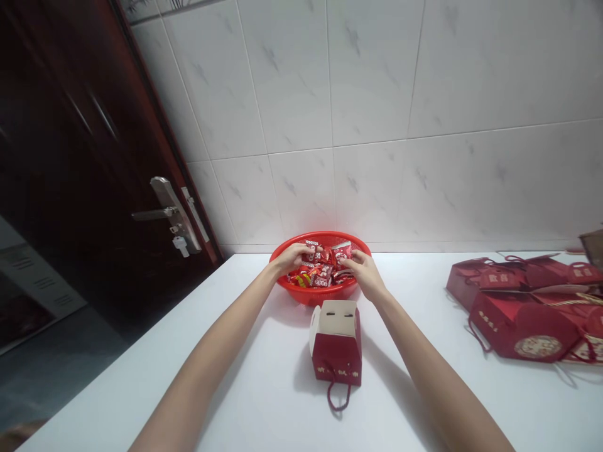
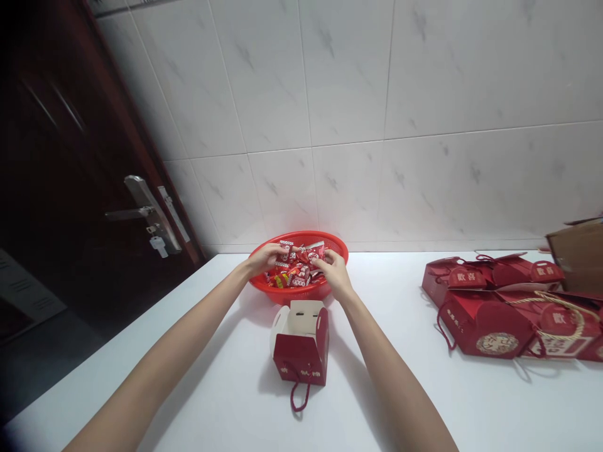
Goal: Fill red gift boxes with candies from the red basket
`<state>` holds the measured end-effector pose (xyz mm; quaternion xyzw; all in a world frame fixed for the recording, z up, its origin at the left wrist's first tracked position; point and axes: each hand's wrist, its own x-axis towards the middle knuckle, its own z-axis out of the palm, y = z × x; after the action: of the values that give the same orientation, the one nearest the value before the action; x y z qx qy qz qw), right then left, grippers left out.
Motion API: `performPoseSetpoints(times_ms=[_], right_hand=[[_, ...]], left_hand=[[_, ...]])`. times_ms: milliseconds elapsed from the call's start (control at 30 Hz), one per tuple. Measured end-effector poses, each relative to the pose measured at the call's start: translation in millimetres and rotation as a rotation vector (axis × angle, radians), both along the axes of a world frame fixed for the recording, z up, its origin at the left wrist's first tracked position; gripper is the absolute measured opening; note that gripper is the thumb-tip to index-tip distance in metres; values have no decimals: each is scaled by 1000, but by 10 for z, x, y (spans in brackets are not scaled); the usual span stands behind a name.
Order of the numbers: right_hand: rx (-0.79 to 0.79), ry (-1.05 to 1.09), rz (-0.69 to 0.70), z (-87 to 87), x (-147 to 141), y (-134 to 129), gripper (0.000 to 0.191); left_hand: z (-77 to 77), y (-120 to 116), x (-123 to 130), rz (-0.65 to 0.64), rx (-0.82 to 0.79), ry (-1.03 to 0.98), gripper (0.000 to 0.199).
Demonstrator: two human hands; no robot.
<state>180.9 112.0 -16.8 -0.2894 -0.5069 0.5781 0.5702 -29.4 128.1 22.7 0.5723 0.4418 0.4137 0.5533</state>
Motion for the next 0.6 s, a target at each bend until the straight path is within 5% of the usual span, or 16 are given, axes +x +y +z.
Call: performPoseSetpoints(times_ms=[267, 600], right_hand=[[-7, 3, 11, 14, 10, -15, 24], [9, 16, 41, -16, 13, -15, 35]], left_hand=[[-50, 52, -103, 57, 140, 271, 42], [-63, -36, 110, 191, 196, -20, 50]])
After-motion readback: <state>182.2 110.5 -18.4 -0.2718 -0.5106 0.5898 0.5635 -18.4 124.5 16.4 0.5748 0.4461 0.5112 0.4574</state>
